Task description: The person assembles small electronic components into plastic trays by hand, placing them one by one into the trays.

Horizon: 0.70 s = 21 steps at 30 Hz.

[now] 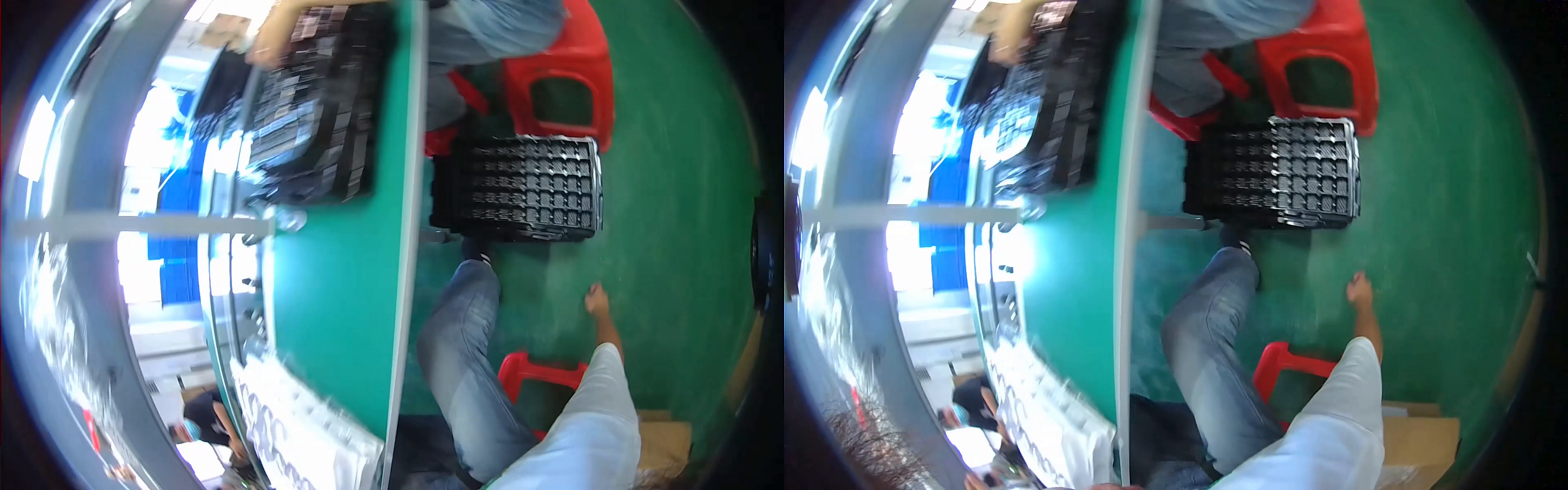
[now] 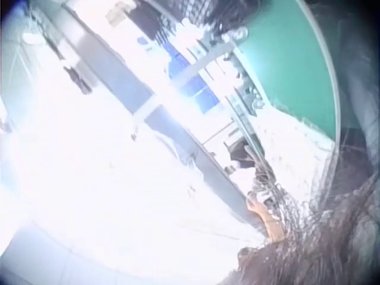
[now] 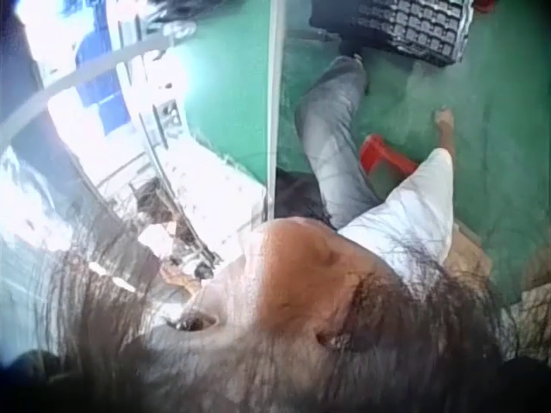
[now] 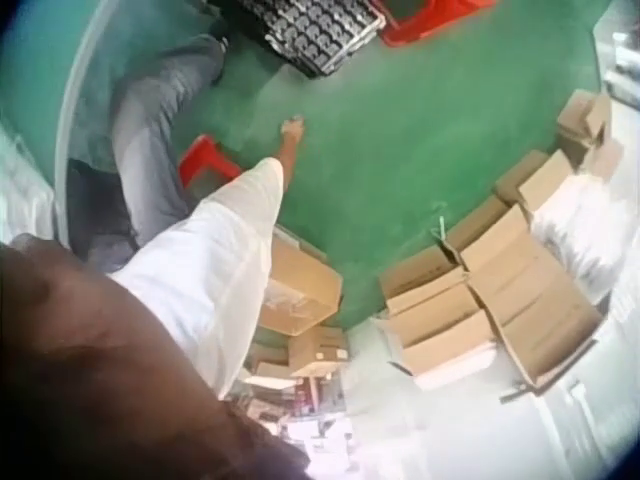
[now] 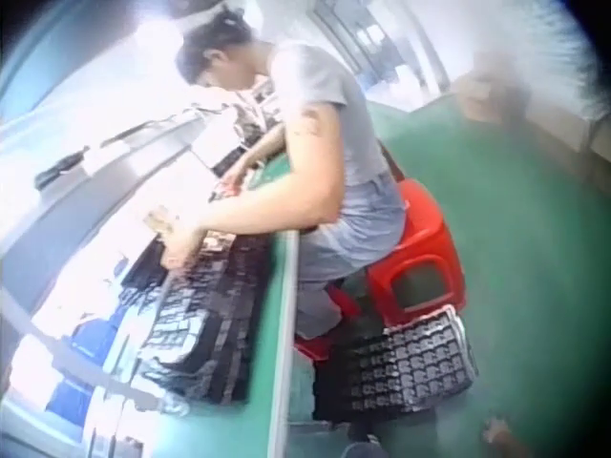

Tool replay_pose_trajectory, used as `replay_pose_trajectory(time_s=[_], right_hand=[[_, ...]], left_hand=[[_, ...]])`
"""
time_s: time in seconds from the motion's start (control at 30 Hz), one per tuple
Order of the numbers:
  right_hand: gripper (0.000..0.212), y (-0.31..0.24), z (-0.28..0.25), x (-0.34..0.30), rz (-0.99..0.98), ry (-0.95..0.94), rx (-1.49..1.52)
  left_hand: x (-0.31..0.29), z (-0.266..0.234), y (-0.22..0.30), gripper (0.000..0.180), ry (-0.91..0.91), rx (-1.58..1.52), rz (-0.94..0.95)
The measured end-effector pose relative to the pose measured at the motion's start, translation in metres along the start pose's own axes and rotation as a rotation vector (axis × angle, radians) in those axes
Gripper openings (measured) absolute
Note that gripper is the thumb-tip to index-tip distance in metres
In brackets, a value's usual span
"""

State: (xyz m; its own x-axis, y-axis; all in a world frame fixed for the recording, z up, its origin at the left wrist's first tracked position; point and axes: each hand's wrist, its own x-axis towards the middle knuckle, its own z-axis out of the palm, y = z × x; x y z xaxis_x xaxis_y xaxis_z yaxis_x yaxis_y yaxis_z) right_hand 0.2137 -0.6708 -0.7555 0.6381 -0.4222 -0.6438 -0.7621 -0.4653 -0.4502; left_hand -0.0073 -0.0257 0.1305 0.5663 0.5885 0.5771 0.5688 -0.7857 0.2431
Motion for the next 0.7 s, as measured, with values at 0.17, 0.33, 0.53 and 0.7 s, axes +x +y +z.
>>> replay_pose_trajectory(time_s=[0.17,0.33,0.53,0.7], right_hand=[[0.028,0.046,-0.025,-0.108,-0.469,0.370,0.381],[0.037,-0.175,-0.097,-0.344,-0.522,-0.164,1.059],[0.046,-0.322,-0.239,-0.584,-1.410,-0.529,0.980],[0.052,-0.409,-0.236,-0.744,-2.129,-0.229,0.096]], left_hand=[[-0.020,0.020,-0.039,0.018,0.106,-0.237,0.170],[-0.152,-0.038,0.053,0.009,-0.259,-0.601,0.215],[-0.152,-0.003,0.073,0.053,-1.186,-1.312,-0.158],[-0.137,0.025,0.081,0.060,-1.175,-1.581,-0.107]])
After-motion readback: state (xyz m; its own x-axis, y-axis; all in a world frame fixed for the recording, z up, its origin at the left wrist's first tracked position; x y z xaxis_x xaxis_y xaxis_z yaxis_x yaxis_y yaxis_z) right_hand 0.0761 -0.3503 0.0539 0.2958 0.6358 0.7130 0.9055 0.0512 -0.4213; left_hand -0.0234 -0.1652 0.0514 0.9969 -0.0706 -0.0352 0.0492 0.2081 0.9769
